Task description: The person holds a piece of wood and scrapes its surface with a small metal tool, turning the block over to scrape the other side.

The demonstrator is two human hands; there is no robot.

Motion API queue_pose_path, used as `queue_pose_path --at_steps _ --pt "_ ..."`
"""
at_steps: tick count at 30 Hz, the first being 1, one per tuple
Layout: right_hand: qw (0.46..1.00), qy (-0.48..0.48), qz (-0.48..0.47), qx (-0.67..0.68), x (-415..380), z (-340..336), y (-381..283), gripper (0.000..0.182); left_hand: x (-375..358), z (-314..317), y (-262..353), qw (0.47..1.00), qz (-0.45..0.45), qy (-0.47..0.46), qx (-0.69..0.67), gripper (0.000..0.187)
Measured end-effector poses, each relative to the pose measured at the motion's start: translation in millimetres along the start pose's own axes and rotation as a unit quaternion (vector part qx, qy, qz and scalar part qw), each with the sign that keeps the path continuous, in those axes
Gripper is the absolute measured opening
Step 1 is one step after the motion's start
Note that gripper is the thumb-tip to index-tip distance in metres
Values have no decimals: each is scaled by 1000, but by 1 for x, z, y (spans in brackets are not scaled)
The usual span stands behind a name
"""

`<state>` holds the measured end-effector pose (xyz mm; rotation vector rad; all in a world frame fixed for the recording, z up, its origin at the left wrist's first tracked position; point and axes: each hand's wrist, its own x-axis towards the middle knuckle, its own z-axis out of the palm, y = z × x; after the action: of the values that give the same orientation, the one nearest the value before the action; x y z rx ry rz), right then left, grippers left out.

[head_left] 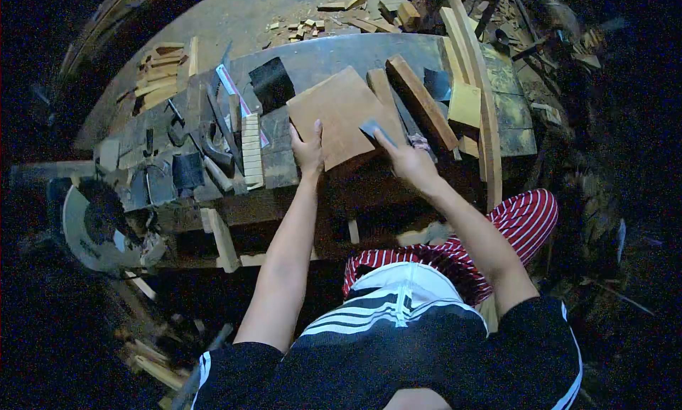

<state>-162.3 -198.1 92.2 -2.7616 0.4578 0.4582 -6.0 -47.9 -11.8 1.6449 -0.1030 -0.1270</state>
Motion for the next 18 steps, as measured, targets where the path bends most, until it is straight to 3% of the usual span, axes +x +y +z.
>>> queue_pose_path --at_steps 4,10,12,18 --pt "1000 12 -2 2 -42 7 8 72 0 0 -4 1000 -8 4 -9 60" --pt "999 50 -16 14 49 11 -4 71 1 1 -4 1000 -2 1 -13 63" --pt "991 126 -41 36 67 15 -7 69 0 0 -5 998 -22 2 51 64" --pt "997 72 -10 8 -26 19 -6 68 3 1 -13 1000 -5 -3 -4 64"
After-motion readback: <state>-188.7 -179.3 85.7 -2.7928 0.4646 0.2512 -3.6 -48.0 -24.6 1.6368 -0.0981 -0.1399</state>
